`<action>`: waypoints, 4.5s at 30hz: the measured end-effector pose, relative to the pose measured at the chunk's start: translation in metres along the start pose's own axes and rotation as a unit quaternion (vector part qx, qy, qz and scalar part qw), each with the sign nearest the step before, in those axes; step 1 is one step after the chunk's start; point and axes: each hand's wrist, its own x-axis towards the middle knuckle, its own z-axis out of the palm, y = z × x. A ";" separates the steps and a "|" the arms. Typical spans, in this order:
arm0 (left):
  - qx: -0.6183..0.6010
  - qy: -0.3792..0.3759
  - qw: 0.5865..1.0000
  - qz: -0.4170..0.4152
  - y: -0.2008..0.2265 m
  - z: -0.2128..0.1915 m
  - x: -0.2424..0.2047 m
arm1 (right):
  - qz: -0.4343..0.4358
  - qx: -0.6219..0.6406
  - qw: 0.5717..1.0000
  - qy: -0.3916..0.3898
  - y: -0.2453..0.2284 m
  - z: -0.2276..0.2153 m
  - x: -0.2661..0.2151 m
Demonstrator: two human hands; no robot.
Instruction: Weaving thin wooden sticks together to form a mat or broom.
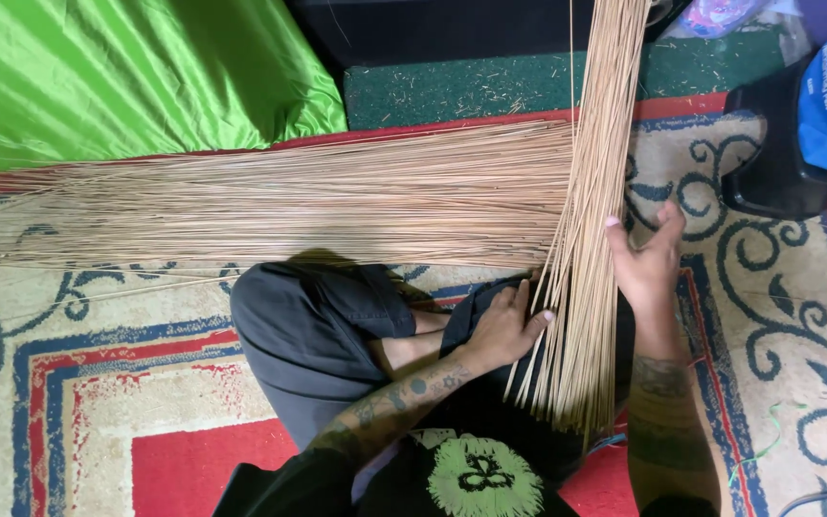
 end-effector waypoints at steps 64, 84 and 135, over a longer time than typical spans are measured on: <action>0.060 0.357 0.917 0.169 -0.140 -0.161 -0.022 | 0.045 0.493 0.861 0.116 -0.056 0.238 -0.089; -0.004 0.445 0.895 0.038 -0.150 -0.163 -0.019 | 0.066 0.502 0.848 0.158 -0.052 0.159 -0.059; -0.671 0.534 0.505 0.097 -0.153 -0.223 -0.098 | 0.036 0.591 0.783 0.191 -0.033 0.102 -0.068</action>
